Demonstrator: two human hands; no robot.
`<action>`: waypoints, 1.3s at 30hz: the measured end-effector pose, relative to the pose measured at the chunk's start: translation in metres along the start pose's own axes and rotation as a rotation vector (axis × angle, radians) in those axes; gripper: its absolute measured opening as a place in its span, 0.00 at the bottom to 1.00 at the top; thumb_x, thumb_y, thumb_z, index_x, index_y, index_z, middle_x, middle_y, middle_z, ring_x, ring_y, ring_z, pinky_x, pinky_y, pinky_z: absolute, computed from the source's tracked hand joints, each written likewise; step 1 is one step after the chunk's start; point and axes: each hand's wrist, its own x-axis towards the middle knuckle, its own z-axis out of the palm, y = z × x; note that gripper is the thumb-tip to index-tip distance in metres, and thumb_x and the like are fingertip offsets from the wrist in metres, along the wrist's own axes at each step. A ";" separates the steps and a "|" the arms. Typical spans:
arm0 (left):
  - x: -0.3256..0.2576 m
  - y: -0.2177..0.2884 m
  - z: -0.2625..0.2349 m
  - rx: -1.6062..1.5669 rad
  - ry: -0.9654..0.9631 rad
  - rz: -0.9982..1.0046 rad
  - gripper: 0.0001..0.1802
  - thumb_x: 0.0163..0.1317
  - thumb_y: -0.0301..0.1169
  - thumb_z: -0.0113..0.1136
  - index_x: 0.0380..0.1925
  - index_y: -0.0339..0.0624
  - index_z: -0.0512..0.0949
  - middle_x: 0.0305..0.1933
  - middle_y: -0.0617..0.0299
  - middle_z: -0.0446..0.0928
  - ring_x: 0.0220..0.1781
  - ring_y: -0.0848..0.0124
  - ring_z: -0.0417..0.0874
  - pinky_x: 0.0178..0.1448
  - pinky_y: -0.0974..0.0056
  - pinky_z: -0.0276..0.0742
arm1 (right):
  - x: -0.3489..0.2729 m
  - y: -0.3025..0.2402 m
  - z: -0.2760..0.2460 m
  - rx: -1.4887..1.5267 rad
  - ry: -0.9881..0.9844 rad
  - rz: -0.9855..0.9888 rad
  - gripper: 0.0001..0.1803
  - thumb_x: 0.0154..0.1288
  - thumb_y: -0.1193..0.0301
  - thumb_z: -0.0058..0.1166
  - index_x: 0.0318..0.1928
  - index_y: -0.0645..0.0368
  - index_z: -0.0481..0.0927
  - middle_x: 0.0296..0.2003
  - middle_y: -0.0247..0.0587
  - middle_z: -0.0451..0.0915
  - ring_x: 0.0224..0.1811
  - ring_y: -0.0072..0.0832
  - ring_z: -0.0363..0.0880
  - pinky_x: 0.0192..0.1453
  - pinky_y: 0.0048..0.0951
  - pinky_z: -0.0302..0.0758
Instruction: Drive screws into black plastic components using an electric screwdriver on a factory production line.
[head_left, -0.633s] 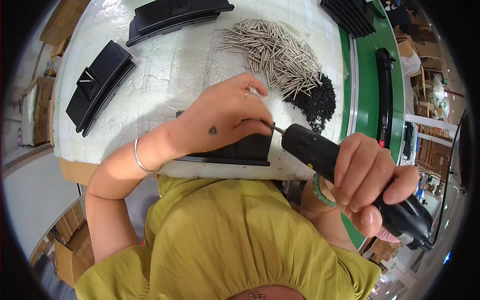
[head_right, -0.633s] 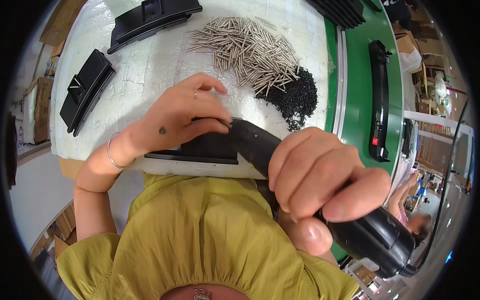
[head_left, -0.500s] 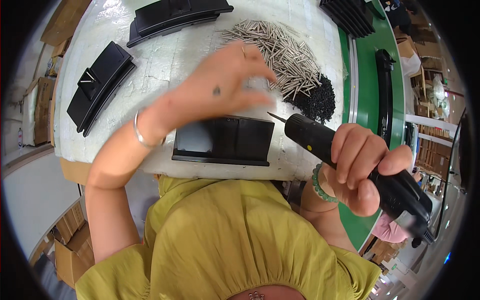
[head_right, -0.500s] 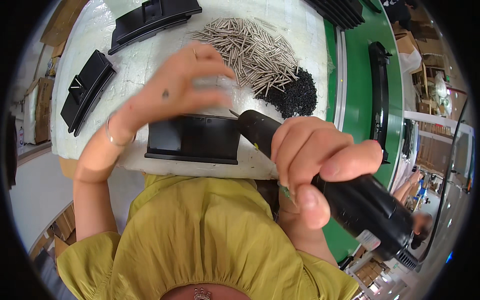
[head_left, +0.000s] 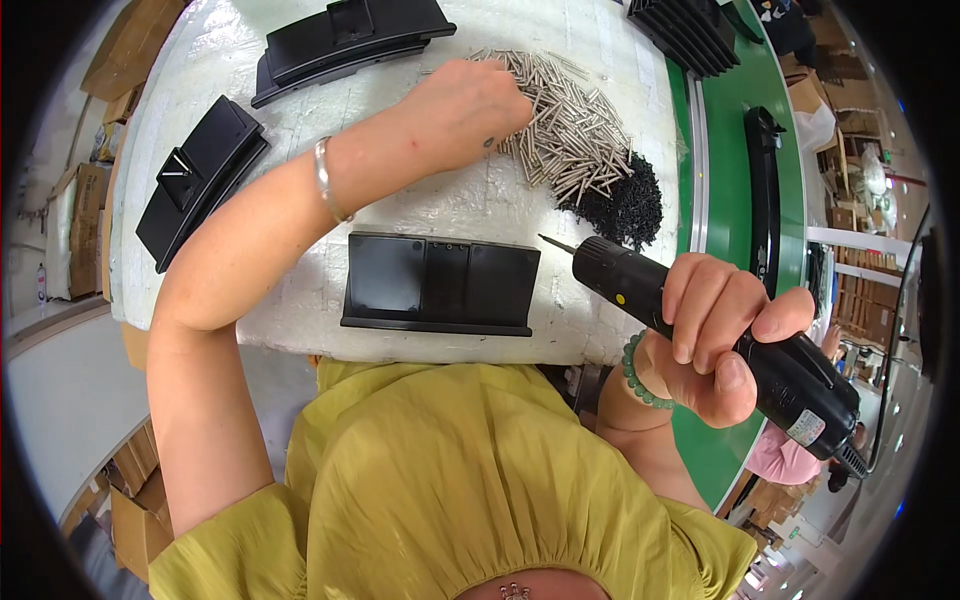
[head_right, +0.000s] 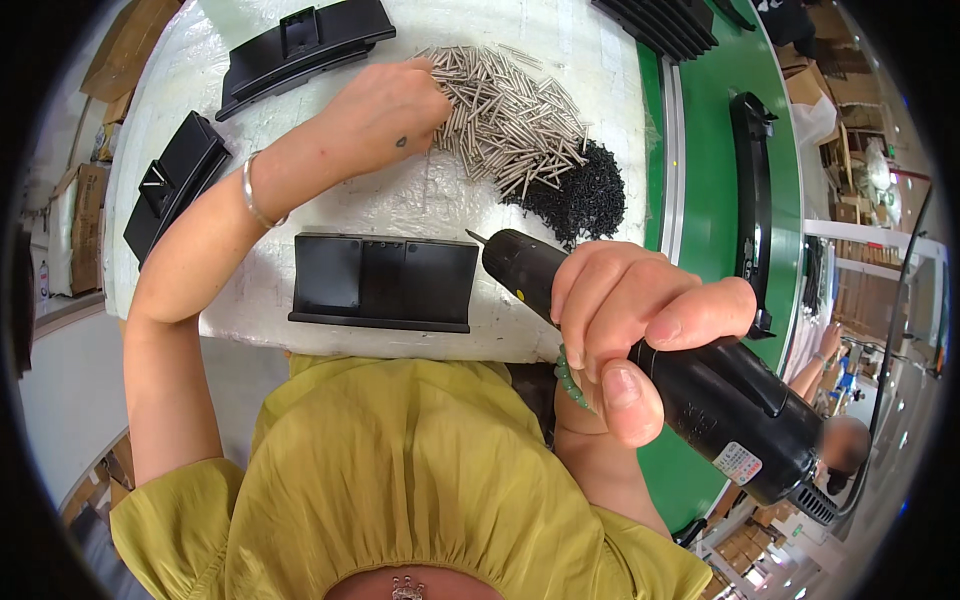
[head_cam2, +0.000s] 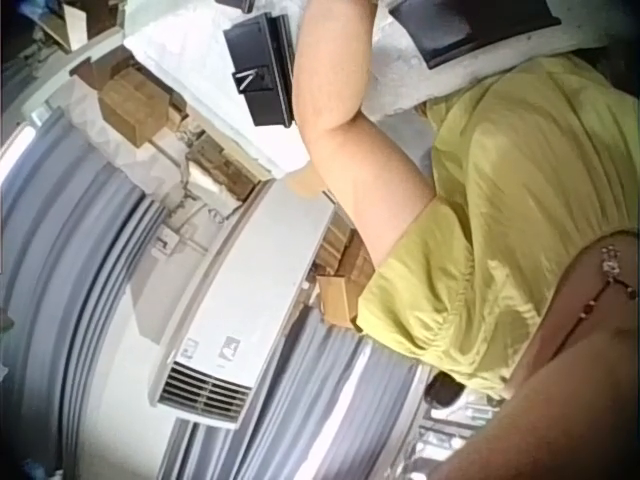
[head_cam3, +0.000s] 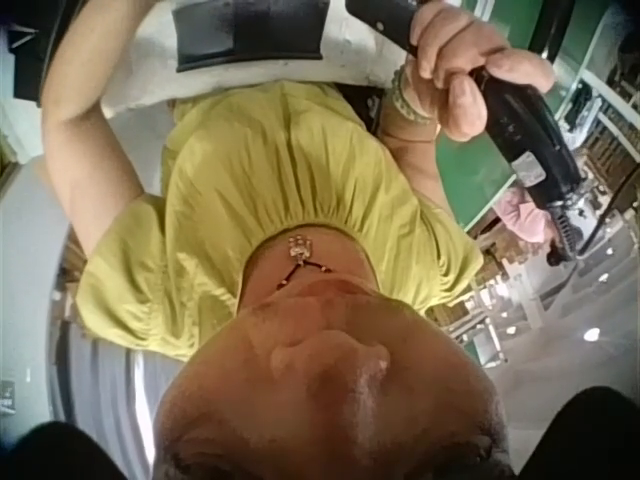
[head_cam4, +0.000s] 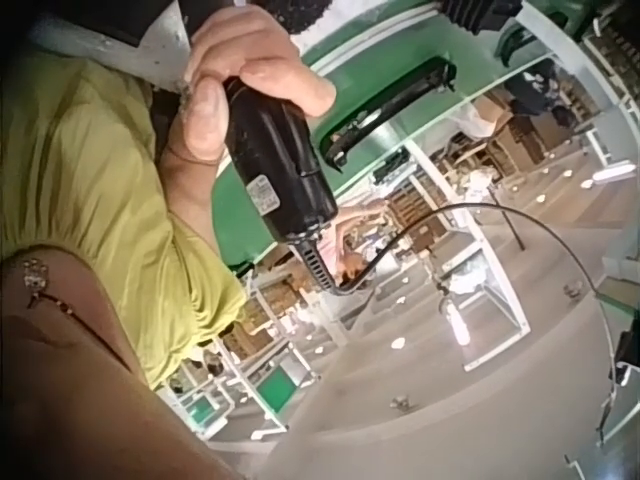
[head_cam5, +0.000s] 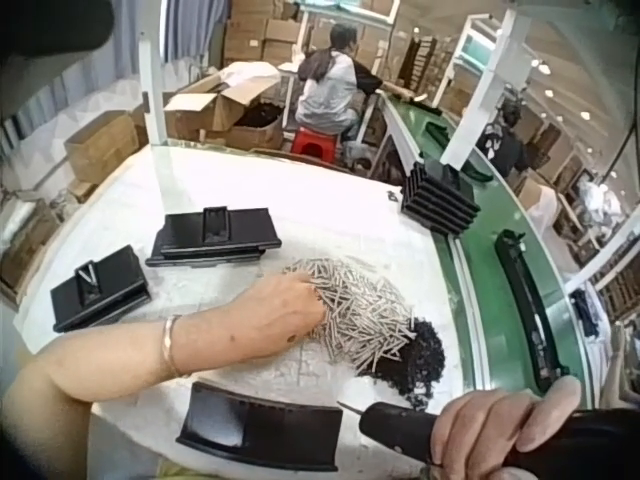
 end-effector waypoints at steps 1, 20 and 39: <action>-0.005 -0.001 -0.004 -0.038 0.028 -0.012 0.01 0.43 0.24 0.58 0.17 0.41 0.76 0.22 0.56 0.75 0.32 0.56 0.78 0.34 0.56 0.75 | 0.000 -0.001 0.000 0.001 0.003 -0.001 0.19 0.52 0.78 0.53 0.43 0.52 0.63 0.17 0.28 0.70 0.15 0.22 0.68 0.23 0.26 0.66; -0.129 0.070 -0.035 -0.500 0.198 -0.328 0.11 0.46 0.20 0.62 0.32 0.39 0.78 0.25 0.60 0.75 0.29 0.62 0.78 0.30 0.61 0.75 | 0.014 0.023 0.040 -0.037 -0.129 0.167 0.18 0.50 0.73 0.51 0.42 0.49 0.63 0.16 0.21 0.68 0.16 0.15 0.67 0.26 0.20 0.63; -0.122 0.077 -0.029 -0.519 0.223 -0.390 0.05 0.48 0.23 0.61 0.26 0.40 0.75 0.28 0.63 0.73 0.34 0.64 0.75 0.33 0.61 0.74 | 0.016 0.034 0.044 -0.059 -0.212 0.241 0.18 0.52 0.71 0.51 0.43 0.48 0.62 0.18 0.22 0.69 0.17 0.17 0.68 0.28 0.22 0.65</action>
